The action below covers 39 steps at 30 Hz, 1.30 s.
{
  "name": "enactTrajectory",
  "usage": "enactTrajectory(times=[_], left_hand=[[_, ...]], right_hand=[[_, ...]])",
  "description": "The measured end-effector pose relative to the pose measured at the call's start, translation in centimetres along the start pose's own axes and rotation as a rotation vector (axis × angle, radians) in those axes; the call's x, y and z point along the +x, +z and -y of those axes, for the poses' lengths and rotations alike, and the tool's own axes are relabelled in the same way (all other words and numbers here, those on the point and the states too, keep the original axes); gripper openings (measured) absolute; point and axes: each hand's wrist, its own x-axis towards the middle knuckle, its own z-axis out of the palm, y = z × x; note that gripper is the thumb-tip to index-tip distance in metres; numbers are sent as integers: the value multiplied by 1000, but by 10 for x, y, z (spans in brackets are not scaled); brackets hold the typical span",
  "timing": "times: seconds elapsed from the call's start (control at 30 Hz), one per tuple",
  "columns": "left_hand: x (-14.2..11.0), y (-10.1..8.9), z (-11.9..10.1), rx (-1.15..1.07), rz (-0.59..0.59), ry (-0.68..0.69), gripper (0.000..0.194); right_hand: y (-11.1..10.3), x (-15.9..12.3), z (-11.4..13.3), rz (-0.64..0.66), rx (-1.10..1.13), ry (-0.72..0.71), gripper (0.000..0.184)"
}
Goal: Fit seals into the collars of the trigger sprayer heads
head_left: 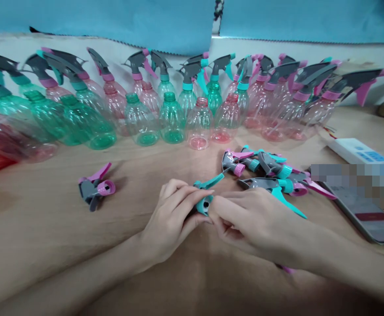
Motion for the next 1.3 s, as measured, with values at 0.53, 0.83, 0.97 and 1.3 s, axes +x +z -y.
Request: enactTrajectory(times=[0.53,0.83,0.97,1.3], left_hand=[[0,1,2,-9,7,-3,27],[0,1,2,-53,-4,-38,30],[2,1,0,-66,-12,-76,30],[4,-1,-1,-67,16,-109,34]], right_hand=[[4,0,-5,-87,-238,-107,20],[11,0,6,-249,-319,-127,34],[11,2,4,-313,-243,-144,36],[-3,-8,-3,-222,-131,113,16]])
